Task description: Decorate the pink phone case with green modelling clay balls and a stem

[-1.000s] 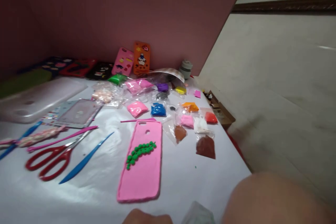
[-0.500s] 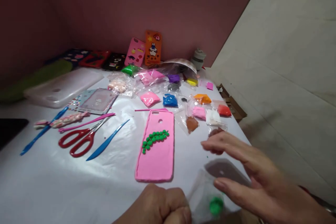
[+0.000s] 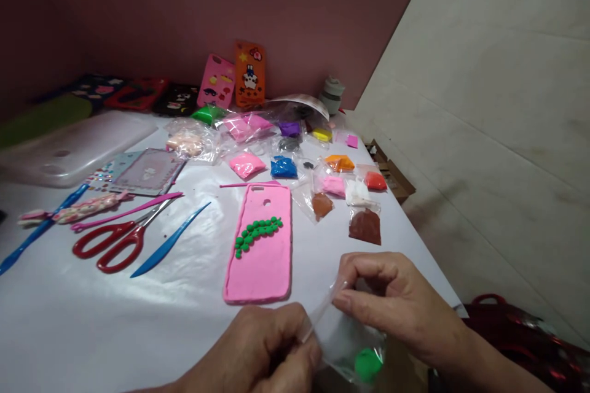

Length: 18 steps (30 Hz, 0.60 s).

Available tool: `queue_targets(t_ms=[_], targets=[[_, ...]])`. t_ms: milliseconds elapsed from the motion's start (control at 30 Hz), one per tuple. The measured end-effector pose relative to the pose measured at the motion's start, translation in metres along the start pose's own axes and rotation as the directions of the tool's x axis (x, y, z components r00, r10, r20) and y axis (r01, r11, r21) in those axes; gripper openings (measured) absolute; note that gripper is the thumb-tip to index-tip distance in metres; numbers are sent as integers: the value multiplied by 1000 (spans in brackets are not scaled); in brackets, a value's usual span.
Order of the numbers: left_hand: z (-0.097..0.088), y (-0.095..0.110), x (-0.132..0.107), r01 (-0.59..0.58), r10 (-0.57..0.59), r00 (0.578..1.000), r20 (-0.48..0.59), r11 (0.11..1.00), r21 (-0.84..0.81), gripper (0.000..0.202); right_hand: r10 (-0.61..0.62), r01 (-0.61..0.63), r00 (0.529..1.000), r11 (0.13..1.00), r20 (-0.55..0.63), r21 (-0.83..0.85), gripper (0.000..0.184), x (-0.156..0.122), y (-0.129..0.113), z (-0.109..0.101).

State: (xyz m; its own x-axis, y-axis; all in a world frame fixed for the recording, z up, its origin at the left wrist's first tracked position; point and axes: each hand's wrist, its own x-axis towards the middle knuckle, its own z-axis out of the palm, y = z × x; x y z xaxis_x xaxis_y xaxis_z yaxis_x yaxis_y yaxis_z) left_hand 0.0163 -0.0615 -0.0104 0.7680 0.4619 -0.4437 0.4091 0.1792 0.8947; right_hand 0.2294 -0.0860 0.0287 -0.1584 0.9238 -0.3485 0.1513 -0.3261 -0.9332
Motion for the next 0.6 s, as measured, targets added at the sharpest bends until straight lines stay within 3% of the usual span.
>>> queue_targets(t_ms=[267, 400, 600], targets=[[2, 2, -1, -10, 3, 998, -65, 994, -106, 39, 15, -12, 999, 996, -30, 86, 31, -3, 11, -1], [3, 4, -4, 8, -15, 999, -43, 988, -154, 37, -16, 19, 999, 994, -31, 109, 26, -3, 14, 2], [-1, 1, -3, -13, 15, 999, 29, 997, -82, 34, -61, 66, 997, 993, -51, 96, 24, -7, 19, 7]])
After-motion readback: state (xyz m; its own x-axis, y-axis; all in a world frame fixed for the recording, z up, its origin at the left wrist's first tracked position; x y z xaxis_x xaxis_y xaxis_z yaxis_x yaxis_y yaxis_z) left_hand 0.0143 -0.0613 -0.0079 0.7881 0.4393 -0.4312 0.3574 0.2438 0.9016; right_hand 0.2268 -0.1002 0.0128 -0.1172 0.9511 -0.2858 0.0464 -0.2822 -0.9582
